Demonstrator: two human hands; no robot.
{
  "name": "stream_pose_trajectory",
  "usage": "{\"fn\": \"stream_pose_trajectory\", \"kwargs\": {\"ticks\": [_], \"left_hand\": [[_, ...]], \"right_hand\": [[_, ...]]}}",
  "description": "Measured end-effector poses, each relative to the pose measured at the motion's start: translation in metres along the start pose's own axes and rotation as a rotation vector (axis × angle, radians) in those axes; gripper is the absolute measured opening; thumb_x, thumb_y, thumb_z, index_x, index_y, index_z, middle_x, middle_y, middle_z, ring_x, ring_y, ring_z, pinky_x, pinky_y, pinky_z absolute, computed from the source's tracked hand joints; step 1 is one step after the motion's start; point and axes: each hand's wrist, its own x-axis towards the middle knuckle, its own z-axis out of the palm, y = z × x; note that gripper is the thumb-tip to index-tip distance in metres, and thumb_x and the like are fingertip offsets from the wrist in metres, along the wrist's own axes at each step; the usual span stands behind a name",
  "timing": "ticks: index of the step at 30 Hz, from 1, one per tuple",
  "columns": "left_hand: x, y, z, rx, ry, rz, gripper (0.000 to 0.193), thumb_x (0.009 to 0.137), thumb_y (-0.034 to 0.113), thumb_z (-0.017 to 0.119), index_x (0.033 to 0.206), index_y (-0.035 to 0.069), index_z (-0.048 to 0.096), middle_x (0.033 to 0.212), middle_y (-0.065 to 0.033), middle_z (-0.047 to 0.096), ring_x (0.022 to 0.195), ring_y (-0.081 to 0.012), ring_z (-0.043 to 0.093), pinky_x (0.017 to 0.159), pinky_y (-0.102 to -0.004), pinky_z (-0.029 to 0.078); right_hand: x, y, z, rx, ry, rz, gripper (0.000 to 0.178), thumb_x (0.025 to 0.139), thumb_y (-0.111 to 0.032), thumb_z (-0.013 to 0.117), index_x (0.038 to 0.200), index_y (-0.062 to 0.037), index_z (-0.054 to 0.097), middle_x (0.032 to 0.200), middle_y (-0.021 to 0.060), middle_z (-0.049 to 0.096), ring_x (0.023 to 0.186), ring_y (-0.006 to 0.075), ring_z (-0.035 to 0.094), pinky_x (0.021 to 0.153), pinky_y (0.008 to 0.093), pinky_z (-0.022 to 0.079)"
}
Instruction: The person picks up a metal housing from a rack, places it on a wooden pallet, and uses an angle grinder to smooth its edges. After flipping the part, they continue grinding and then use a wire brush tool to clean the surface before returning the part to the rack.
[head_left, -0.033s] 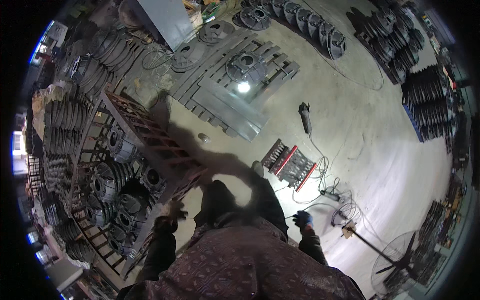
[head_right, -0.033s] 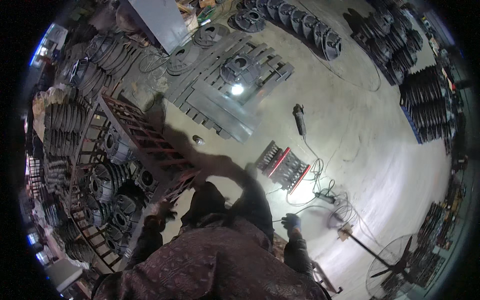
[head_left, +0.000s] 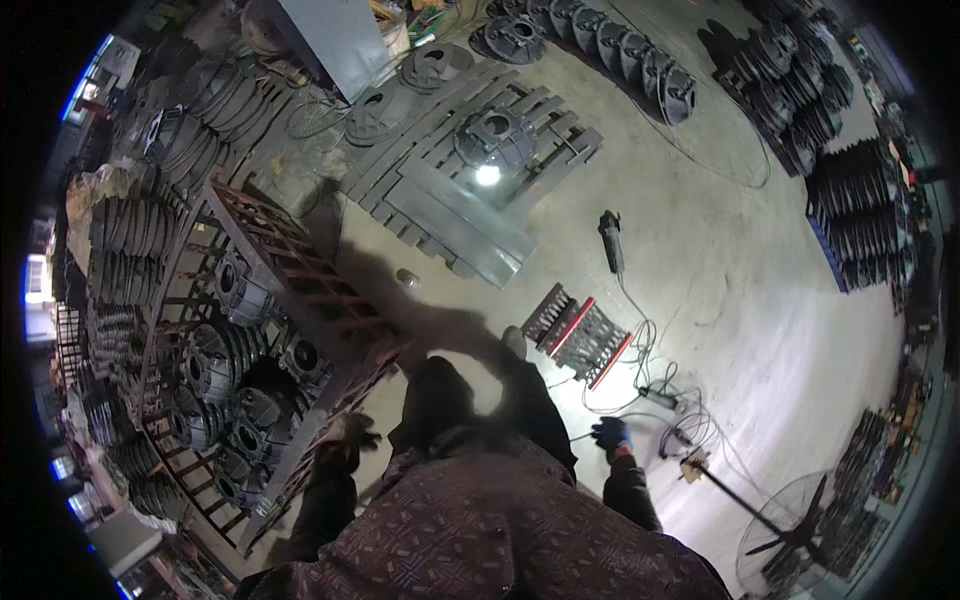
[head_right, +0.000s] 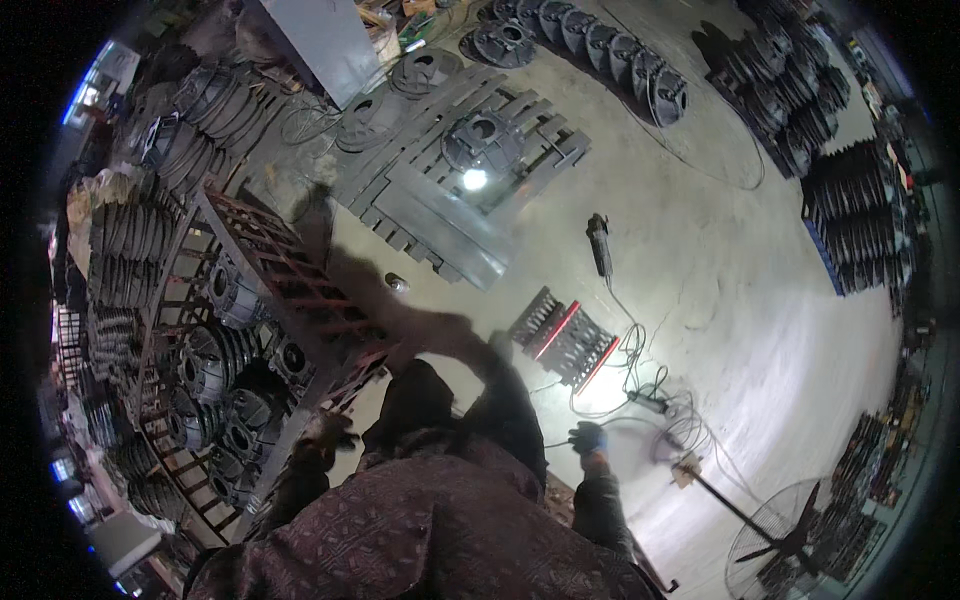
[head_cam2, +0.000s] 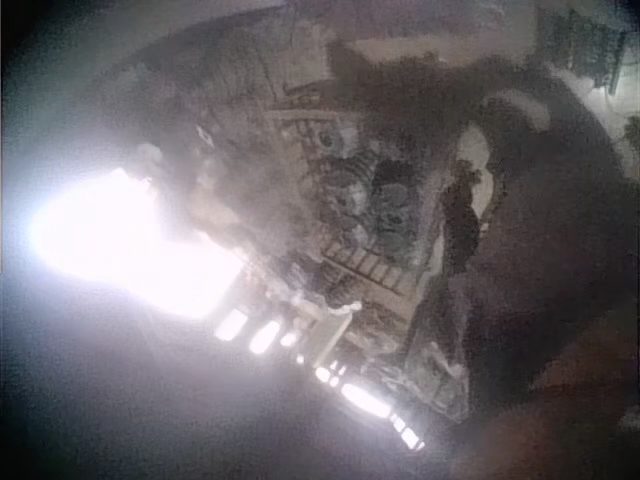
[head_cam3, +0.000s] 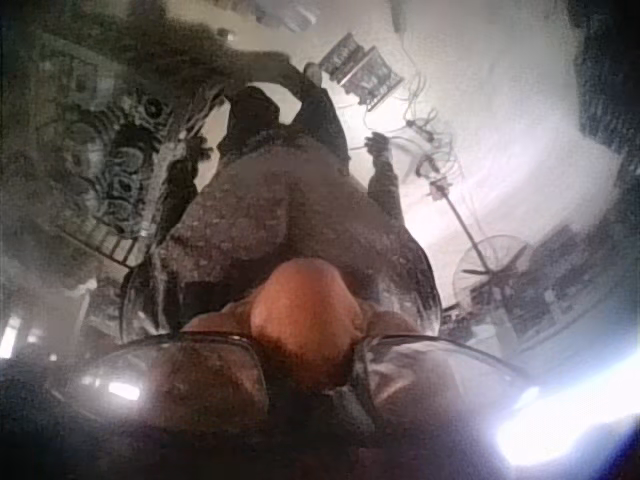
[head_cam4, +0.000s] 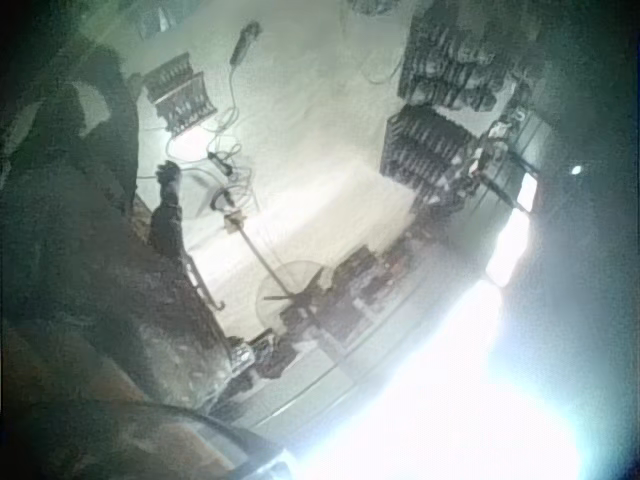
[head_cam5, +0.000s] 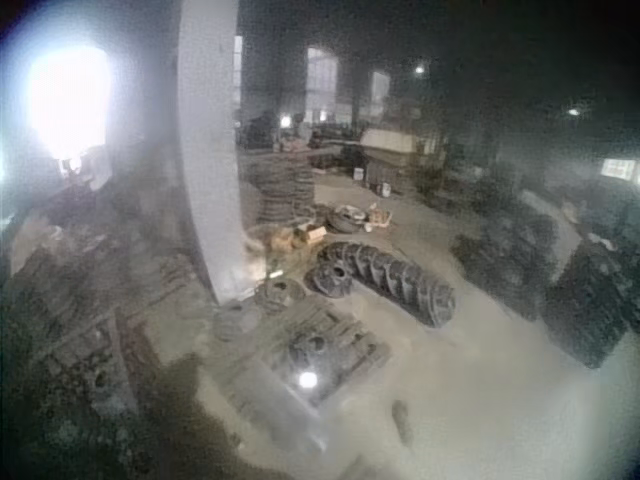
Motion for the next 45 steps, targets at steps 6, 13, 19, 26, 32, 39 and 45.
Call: {"fn": "stream_pose_trajectory", "kwargs": {"ticks": [6,13,19,26,32,39,45], "left_hand": [[0.014,-0.07,0.062,1.075,-0.172,0.059,0.036,0.103,0.031,0.056,0.124,0.008,0.074,0.119,-0.0136,0.075,0.103,-0.0292,0.073,0.085,-0.0464,0.056],[0.088,0.082,0.143,0.105,0.021,0.002,0.045,0.102,0.038,0.062,0.127,0.001,0.068,0.113,-0.0158,0.074,0.098,-0.031,0.073,0.084,-0.0462,0.059],[0.093,0.279,0.195,-0.514,0.033,0.386,0.061,0.104,0.044,0.062,0.139,-0.005,0.057,0.12,-0.0176,0.07,0.104,-0.0336,0.073,0.089,-0.0465,0.062],[0.13,0.267,0.251,-0.793,0.279,0.297,0.048,0.106,0.037,0.061,0.134,-0.001,0.06,0.122,-0.0138,0.071,0.1,-0.0265,0.071,0.086,-0.0411,0.06],[0.079,0.168,0.428,0.565,0.69,-0.354,0.026,0.098,0.024,0.061,0.109,0.003,0.071,0.101,-0.0256,0.073,0.096,-0.0394,0.073,0.081,-0.0515,0.057],[0.056,0.192,0.607,-0.991,0.779,-0.47,0.03,0.098,0.026,0.07,0.108,-0.002,0.071,0.101,-0.01,0.072,0.095,-0.0227,0.071,0.081,-0.0388,0.063],[0.09,0.157,0.665,-1.115,0.617,-0.69,0.033,0.104,0.022,0.067,0.121,-0.006,0.069,0.11,-0.0127,0.075,0.097,-0.0227,0.074,0.08,-0.0364,0.062]], "right_hand": [[0.084,-0.231,0.004,-0.104,0.063,-0.099,0.028,0.105,-0.033,0.057,0.124,-0.0154,0.066,0.093,0.0096,0.076,0.071,0.0206,0.07,0.054,0.0358,0.05],[0.136,-0.326,0.078,-0.126,0.013,0.011,0.034,0.105,-0.031,0.056,0.13,-0.0108,0.065,0.099,0.0169,0.078,0.069,0.0282,0.071,0.055,0.0431,0.053],[0.165,-0.438,0.131,-0.53,-0.058,-0.074,0.034,0.103,-0.032,0.059,0.132,-0.0148,0.067,0.104,0.0116,0.08,0.081,0.0259,0.073,0.071,0.0425,0.054],[0.371,-0.633,0.276,-0.751,-0.386,-0.48,0.026,0.101,-0.038,0.067,0.099,-0.0126,0.07,0.083,0.003,0.072,0.068,0.0194,0.067,0.059,0.0392,0.05],[0.618,-0.684,0.534,-2.612,-0.89,-1.557,0.02,0.095,-0.024,0.061,0.091,-0.0116,0.076,0.107,0.0121,0.075,0.104,0.0319,0.068,0.096,0.0462,0.052],[0.779,-0.67,0.704,-2.271,-0.855,-1.434,0.061,0.085,-0.031,0.08,0.142,-0.0152,0.063,0.13,0.015,0.07,0.121,0.0383,0.065,0.103,0.0486,0.051],[0.899,-0.665,0.72,-1.923,-1.3,-1.044,0.069,0.092,-0.039,0.072,0.153,-0.0125,0.055,0.148,0.0135,0.061,0.138,0.0351,0.055,0.117,0.0444,0.043]]}}
